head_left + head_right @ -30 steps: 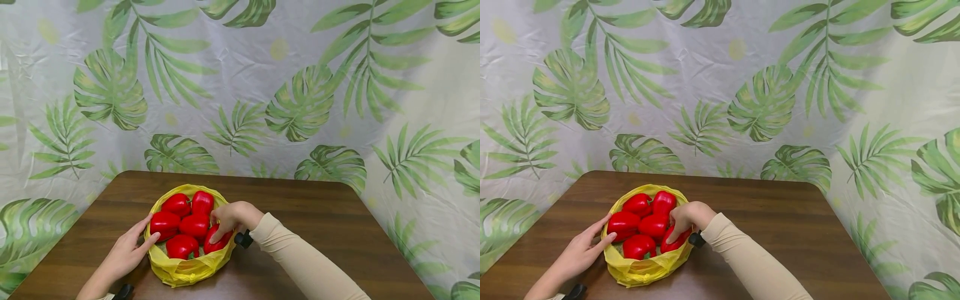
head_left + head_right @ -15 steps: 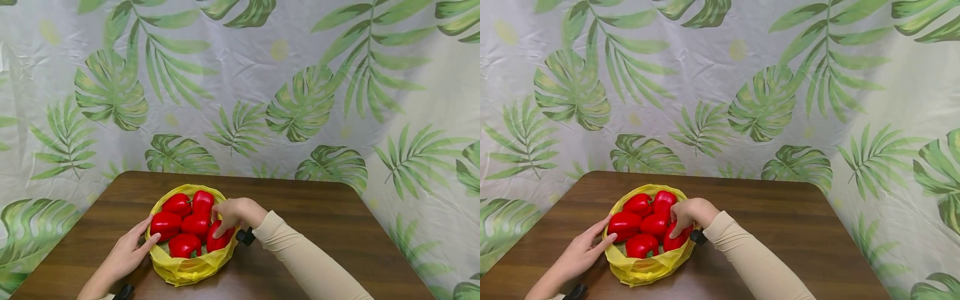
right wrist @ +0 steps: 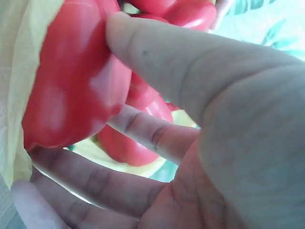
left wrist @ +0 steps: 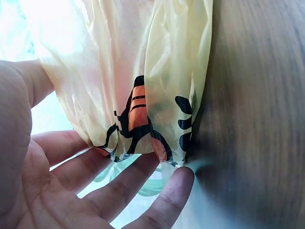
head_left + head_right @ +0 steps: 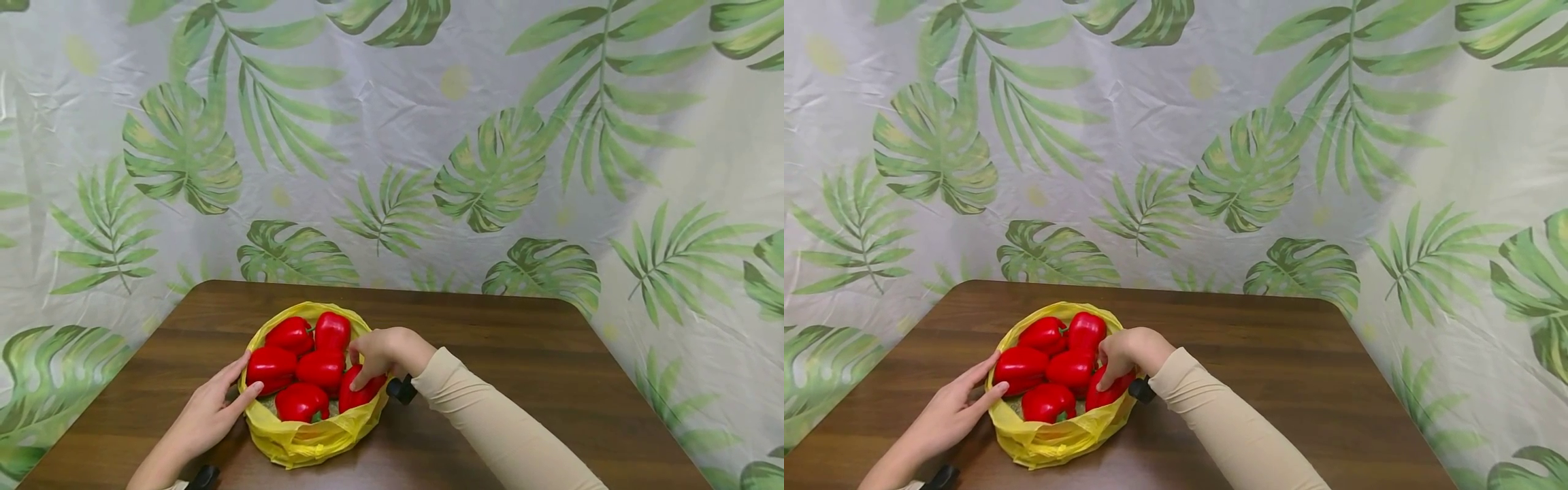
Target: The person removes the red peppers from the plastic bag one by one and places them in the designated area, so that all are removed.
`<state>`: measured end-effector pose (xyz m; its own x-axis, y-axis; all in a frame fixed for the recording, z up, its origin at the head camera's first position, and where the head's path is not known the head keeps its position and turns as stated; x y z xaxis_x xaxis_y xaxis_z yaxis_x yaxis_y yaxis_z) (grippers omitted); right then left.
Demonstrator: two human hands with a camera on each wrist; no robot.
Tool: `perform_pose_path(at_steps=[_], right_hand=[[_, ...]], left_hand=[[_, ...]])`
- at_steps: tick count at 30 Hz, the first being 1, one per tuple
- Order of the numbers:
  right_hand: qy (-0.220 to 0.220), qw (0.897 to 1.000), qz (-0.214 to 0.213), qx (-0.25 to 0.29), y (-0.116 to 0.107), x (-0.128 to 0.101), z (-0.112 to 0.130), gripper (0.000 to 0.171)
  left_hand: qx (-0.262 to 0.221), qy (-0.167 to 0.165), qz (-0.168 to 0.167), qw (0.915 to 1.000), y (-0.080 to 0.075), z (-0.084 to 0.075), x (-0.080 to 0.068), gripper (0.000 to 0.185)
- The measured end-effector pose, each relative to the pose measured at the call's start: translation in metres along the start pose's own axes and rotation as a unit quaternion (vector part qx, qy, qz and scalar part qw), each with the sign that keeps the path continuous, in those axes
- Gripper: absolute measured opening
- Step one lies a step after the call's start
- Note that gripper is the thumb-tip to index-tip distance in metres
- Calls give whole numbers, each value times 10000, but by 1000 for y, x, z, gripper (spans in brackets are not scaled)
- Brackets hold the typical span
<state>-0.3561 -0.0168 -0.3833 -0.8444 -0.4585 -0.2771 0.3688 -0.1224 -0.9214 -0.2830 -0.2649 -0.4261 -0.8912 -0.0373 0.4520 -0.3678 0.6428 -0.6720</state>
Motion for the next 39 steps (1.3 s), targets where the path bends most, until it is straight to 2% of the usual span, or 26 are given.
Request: perform_pose_path(at_steps=[8, 14, 25, 34, 39], right_hand=[[-106, 9997, 74, -197, -2, 1, 1, 33], [-92, 9999, 9, -144, -6, -3, 1, 32], [-408, 9991, -123, 20, -20, -9, 5, 32], [-645, 9971, -396, -111, -30, -11, 0, 31], [-885, 9948, -491, 134, -34, -12, -3, 30]], left_hand=[[22, 23, -22, 10000, 0, 0, 0, 69], [-47, -50, 41, 10000, 2, 1, -1, 69], [25, -37, 55, 10000, 0, 0, 0, 71], [-52, -65, 91, 9999, 1, 3, 0, 71], [-69, -55, 76, 9999, 2, 3, 0, 70]])
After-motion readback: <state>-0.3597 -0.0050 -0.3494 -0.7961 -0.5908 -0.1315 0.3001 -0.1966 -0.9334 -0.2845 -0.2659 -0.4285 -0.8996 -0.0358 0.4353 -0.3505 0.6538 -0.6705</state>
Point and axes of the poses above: each hand's wrist, its own x-axis towards the middle knuckle, its own y-axis out of the palm, z = x × y, the point moved 9 cm from there along x, towards the middle knuckle, and after that the axes turned 14 degrees about -z, right-handed, at the moved point
